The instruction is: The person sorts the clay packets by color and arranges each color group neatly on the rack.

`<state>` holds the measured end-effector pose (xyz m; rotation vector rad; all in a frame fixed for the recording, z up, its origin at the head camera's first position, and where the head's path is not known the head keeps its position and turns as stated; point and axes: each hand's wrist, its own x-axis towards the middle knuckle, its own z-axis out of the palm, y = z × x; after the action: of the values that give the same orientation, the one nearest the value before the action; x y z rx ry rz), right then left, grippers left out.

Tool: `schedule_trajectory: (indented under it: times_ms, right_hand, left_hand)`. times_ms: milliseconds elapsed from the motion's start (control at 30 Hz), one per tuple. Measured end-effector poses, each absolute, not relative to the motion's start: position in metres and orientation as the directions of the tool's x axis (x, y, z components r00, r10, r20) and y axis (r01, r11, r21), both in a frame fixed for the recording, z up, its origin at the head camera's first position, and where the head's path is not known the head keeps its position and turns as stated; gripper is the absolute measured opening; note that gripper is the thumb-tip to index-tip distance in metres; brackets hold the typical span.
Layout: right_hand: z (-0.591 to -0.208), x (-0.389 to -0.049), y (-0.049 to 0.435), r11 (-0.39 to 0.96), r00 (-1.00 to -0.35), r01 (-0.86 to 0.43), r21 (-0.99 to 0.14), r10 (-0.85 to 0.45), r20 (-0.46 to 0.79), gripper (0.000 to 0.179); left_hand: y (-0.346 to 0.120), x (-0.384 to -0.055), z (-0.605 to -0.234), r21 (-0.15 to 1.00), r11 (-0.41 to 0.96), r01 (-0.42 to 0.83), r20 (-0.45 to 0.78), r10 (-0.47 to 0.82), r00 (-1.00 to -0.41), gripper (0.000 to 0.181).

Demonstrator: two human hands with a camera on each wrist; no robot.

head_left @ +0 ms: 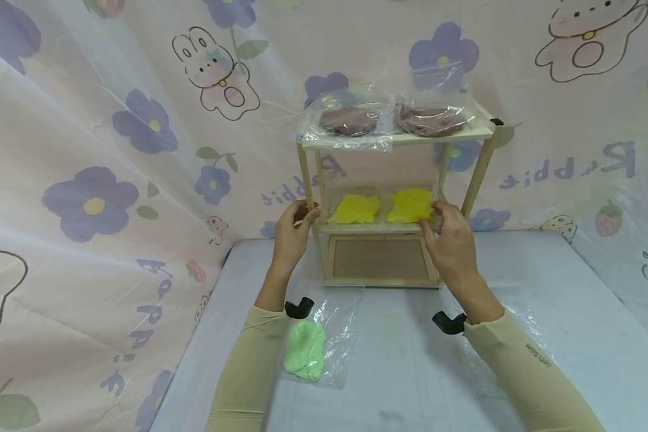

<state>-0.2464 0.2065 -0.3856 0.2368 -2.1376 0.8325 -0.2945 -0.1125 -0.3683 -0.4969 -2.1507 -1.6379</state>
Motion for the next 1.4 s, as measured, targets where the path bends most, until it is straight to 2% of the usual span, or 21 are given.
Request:
schedule_trajectory:
  times_ms: [233,400,633,833,1100,1200,1400]
  right_hand:
    - [-0.379,-0.246,0.208,0.762,-0.729,-0.372,-0.53,0.114,0.675,0.033]
    - [-0.38,-0.243,0.21,0.755,-0.742,-0.374,-0.539,0.105,0.662,0.041]
    - [-0.396,-0.235,0.214,0.712,-0.684,-0.475,-0.517,0.071,0.726,0.058]
    - [-0.409,-0.22,0.219,0.676,-0.645,-0.541,-0.501,0.05,0.763,0.058]
    - [-0.425,-0.199,0.232,0.625,-0.545,-0.654,-0.427,0.002,0.839,0.056]
    - [-0.432,-0.191,0.239,0.627,-0.543,-0.658,-0.417,-0.011,0.84,0.053]
    - [-0.442,-0.177,0.257,0.689,-0.593,-0.598,-0.409,-0.038,0.804,0.048]
  left_hand:
    - [-0.112,-0.295,-0.369,0.831,0.253,0.496,0.503,0.042,-0.863,0.029]
    - [-0.112,-0.295,-0.371,0.838,0.239,0.491,0.497,0.041,-0.867,0.03]
    - [-0.112,-0.295,-0.371,0.837,0.248,0.488,0.496,0.034,-0.868,0.029]
    - [-0.112,-0.294,-0.372,0.836,0.254,0.487,0.494,0.039,-0.868,0.029]
    - [-0.112,-0.294,-0.371,0.834,0.239,0.497,0.502,0.047,-0.864,0.031]
    - [-0.113,-0.295,-0.371,0.832,0.242,0.499,0.502,0.051,-0.863,0.032]
    - [-0.112,-0.296,-0.37,0.828,0.239,0.507,0.511,0.05,-0.858,0.031]
